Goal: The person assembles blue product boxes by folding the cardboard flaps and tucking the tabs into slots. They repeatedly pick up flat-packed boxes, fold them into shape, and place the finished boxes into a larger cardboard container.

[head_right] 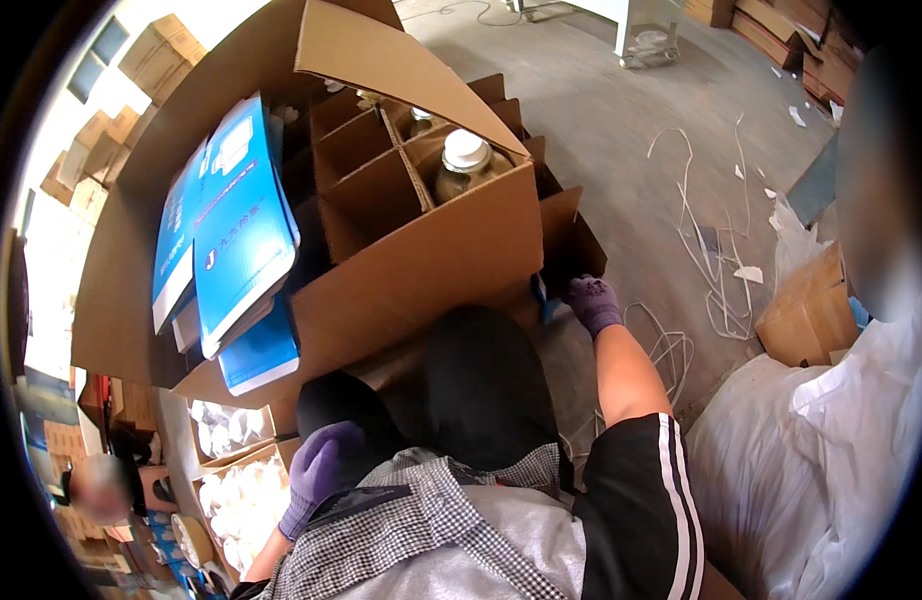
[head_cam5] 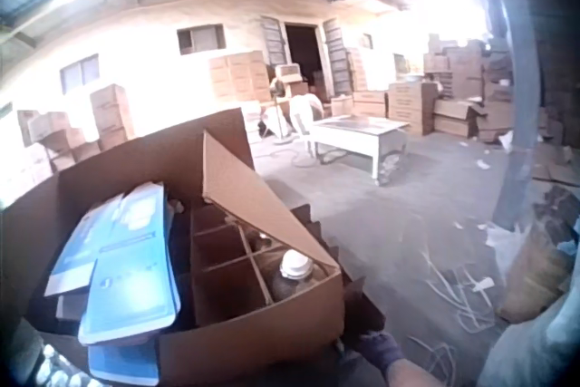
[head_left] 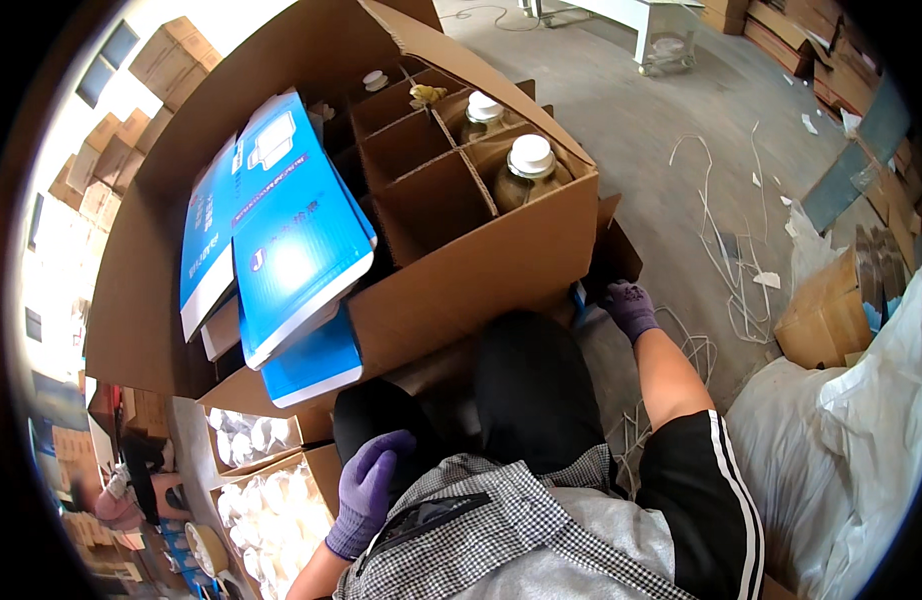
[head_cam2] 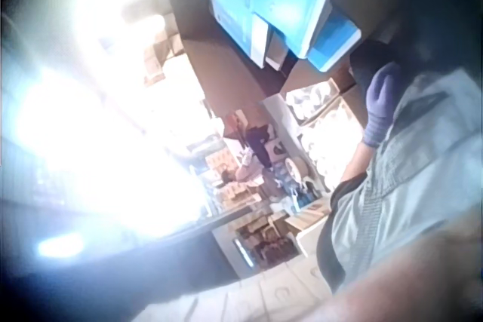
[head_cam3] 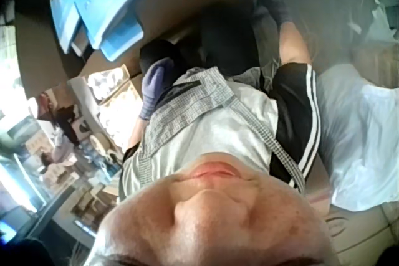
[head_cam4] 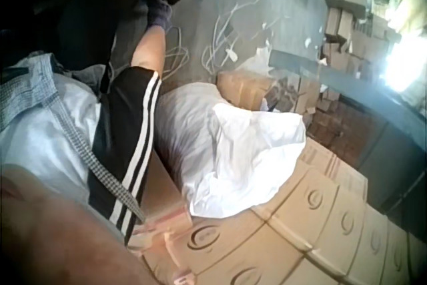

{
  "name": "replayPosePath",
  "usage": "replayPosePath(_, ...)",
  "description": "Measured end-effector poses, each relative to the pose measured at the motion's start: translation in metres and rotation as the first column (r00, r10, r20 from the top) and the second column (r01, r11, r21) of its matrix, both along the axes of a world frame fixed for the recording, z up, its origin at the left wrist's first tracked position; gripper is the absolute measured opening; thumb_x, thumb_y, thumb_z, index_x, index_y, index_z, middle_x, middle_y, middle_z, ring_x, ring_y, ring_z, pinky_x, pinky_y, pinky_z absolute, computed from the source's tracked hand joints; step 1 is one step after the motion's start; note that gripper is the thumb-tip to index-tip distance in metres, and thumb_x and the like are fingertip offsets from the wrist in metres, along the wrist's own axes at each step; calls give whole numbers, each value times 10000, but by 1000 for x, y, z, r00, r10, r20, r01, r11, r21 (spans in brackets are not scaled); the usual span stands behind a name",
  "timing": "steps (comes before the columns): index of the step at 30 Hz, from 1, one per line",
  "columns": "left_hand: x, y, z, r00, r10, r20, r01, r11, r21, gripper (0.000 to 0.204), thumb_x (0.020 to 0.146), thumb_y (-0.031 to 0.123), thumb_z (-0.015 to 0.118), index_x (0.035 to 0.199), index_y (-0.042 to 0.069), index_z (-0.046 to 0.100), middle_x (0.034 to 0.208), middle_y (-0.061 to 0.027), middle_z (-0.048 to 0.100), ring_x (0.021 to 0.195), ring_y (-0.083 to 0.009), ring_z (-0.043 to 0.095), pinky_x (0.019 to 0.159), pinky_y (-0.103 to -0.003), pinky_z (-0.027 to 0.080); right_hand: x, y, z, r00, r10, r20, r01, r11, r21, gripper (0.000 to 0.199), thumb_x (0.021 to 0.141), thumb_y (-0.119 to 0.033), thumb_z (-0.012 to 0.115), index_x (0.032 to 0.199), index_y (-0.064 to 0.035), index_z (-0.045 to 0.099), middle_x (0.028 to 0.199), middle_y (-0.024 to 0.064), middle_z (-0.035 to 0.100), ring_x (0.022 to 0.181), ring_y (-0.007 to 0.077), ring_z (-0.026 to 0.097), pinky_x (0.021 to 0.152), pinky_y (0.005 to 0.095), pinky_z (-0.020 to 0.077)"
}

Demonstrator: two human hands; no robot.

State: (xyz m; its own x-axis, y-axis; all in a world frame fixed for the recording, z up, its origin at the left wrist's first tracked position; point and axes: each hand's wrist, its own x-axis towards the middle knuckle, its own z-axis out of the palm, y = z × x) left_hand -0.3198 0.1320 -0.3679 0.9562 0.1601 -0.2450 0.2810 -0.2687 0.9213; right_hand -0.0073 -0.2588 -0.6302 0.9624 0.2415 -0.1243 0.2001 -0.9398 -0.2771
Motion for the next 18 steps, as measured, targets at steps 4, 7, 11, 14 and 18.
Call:
replayPosePath(4, 6, 8, 64, 780, -384, 494, 23, 806, 591, 563, 751, 237, 752, 1232, -23, 615, 1188, -209, 635, 1109, -385, 594, 990, -465, 449, -15, -20, -12, 971, 113, 212, -122, 992, 26, 391, 909, -308, 611, 1235, -93, 624, 1285, 167, 601, 1146, 361, 604, 970, 440, 500)
replayPosePath(7, 38, 4, 125, 558, -482, 675, -490, 466, 737, 761, 652, 305, 850, 1292, -5, 580, 1283, -260, 567, 1211, -475, 510, 1029, -596, 385, -31, -18, 44, 975, -66, 212, 14, 971, 238, 374, 908, -218, 599, 1258, -89, 619, 1319, 146, 600, 1160, 356, 601, 983, 447, 493)
replayPosePath(11, 87, 28, 160, 789, -494, 364, -310, 191, 931, 766, 661, 381, 870, 1303, 66, 598, 1334, -178, 578, 1316, -413, 470, 1142, -577, 294, -69, 10, 110, 918, -118, 380, -78, 883, 462, 317, 893, -131, 647, 1197, -40, 653, 1227, 173, 642, 1059, 345, 655, 914, 393, 531)
replayPosePath(14, 89, 57, 136, 652, -551, 521, -370, 368, 853, 319, 737, 267, 831, 1015, 135, 746, 1123, -83, 698, 1182, -351, 595, 1115, -561, 361, -98, 57, 175, 857, -3, 515, -331, 763, 556, 302, 898, -89, 657, 1189, -13, 654, 1194, 185, 651, 988, 304, 676, 865, 348, 540)
replayPosePath(18, 55, 40, 131, 614, -550, 566, -381, 422, 823, 445, 699, 243, 840, 1117, 164, 711, 1195, -71, 653, 1169, -330, 588, 1099, -542, 376, -146, 109, 253, 876, 100, 472, -438, 576, 691, 264, 899, -67, 657, 1146, 25, 651, 1113, 169, 685, 992, 286, 677, 862, 359, 535)
